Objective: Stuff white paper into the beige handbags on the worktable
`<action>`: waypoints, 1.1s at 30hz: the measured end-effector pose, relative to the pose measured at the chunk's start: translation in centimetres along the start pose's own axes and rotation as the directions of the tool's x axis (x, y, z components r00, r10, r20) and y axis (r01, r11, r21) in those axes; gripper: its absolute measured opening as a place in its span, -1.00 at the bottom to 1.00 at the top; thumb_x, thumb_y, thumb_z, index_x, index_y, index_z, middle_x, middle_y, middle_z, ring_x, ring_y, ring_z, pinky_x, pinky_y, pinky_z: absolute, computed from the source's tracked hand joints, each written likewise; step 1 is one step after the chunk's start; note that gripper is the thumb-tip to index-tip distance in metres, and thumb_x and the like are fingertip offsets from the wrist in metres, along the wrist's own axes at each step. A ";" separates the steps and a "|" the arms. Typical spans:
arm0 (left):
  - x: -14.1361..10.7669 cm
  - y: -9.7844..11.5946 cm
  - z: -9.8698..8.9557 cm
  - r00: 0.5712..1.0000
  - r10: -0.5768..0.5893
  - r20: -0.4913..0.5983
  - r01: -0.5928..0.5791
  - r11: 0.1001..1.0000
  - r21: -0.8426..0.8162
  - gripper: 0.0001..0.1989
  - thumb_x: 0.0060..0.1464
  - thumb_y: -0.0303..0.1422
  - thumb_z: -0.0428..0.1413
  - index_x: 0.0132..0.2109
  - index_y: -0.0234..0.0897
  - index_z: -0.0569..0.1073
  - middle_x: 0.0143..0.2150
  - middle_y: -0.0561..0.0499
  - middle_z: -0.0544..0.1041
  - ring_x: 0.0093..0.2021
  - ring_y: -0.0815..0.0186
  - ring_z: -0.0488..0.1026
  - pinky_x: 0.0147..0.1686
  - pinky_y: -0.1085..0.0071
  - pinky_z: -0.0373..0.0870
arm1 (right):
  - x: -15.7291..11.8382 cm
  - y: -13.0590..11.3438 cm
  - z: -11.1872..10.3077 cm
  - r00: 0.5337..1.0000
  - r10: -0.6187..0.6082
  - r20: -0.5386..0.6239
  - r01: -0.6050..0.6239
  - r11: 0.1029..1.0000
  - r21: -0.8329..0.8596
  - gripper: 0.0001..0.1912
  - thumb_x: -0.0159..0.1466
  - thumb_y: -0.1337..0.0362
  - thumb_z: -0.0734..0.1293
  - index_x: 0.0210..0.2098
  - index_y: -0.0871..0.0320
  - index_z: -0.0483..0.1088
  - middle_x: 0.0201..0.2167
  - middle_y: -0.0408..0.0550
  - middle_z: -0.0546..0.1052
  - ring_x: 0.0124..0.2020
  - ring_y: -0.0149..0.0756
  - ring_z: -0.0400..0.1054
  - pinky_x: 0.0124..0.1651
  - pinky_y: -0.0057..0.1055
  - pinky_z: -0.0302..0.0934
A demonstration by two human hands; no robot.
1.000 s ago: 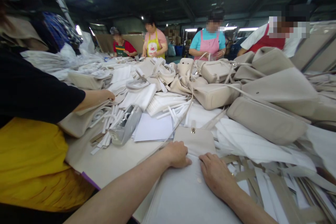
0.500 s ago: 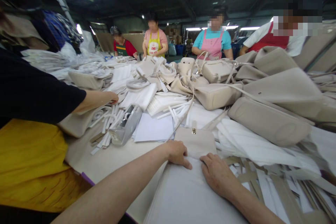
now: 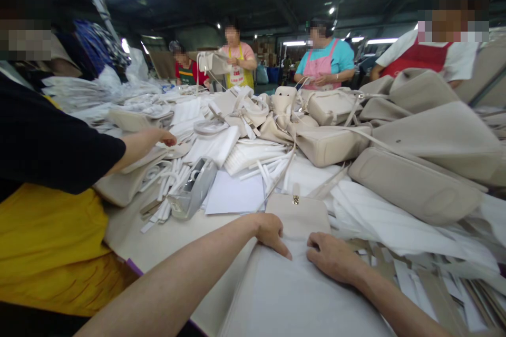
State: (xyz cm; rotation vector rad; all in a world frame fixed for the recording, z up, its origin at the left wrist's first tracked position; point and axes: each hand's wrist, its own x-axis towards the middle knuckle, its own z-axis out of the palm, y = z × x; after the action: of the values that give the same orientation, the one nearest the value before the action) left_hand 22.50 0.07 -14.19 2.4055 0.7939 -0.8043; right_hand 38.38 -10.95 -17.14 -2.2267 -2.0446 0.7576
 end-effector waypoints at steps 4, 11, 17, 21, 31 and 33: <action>-0.3 0.0 -0.1 1.000 0.021 -0.015 -0.021 1.000 -0.015 -0.23 -0.36 0.22 0.10 -0.11 -0.29 0.46 -0.12 -0.19 0.52 -0.16 0.06 0.45 -0.19 0.27 0.37 | -0.1 -0.1 0.2 1.000 0.005 -0.015 -0.005 1.000 -0.012 -0.82 0.11 0.27 0.14 -0.41 0.18 0.34 -0.32 0.04 0.48 -0.28 -0.19 0.31 -0.30 -0.36 0.00; -0.2 -0.7 0.1 0.999 0.024 -0.030 -0.026 0.998 -0.053 -0.22 -0.35 0.24 0.07 -0.09 -0.26 0.43 -0.12 -0.15 0.52 -0.15 0.10 0.44 -0.18 0.29 0.36 | -0.4 0.4 -0.2 1.000 -0.004 -0.010 0.004 1.000 -0.018 -0.81 0.11 0.26 0.15 -0.38 0.16 0.35 -0.41 0.01 0.49 -0.36 -0.20 0.32 -0.34 -0.36 -0.03; -0.5 -1.5 0.3 0.999 0.051 -0.006 -0.051 0.996 -0.074 -0.28 -0.27 0.25 0.02 -0.23 -0.33 0.48 -0.20 -0.21 0.54 -0.19 0.03 0.45 -0.20 0.21 0.36 | -0.3 1.6 0.0 1.000 0.005 0.015 -0.006 0.999 0.047 -0.67 0.23 0.15 0.07 -0.45 0.15 0.35 -0.38 0.04 0.52 -0.32 -0.20 0.36 -0.33 -0.38 0.06; -0.6 -2.3 0.6 0.997 0.062 -0.035 -0.066 0.990 -0.125 -0.24 -0.31 0.25 0.06 -0.13 -0.29 0.46 -0.09 -0.18 0.50 -0.12 0.05 0.43 -0.14 0.23 0.36 | 0.0 2.2 -0.1 1.000 0.001 0.006 -0.002 0.997 0.076 -0.56 0.29 0.18 -0.05 -0.47 0.17 0.35 -0.33 0.13 0.52 -0.24 -0.14 0.36 -0.18 -0.30 0.08; -0.1 -3.5 1.1 0.995 0.082 -0.061 -0.094 0.972 -0.216 -0.17 -0.37 0.23 0.11 0.00 -0.22 0.39 0.03 -0.12 0.44 -0.01 0.09 0.38 -0.04 0.26 0.31 | 0.8 4.5 -1.5 0.987 0.065 0.147 -0.116 0.921 0.371 -0.61 0.23 0.11 0.01 -0.52 0.16 0.29 -0.45 0.00 0.46 -0.40 -0.25 0.30 -0.35 -0.39 0.15; -0.2 -3.6 1.1 0.994 0.086 -0.061 -0.097 0.970 -0.224 -0.19 -0.36 0.22 0.12 -0.01 -0.22 0.40 0.02 -0.11 0.44 -0.02 0.10 0.38 -0.04 0.27 0.31 | 0.7 4.9 -1.3 0.977 0.080 0.199 -0.162 0.882 0.442 -0.64 0.21 0.09 0.05 -0.45 0.18 0.30 -0.45 -0.03 0.44 -0.45 -0.30 0.27 -0.41 -0.41 0.14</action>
State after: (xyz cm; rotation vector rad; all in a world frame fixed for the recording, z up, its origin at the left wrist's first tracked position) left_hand 19.63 1.92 -15.77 2.2474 0.7453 -0.5840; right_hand 43.42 -10.57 -17.86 -2.0819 -1.5697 1.3311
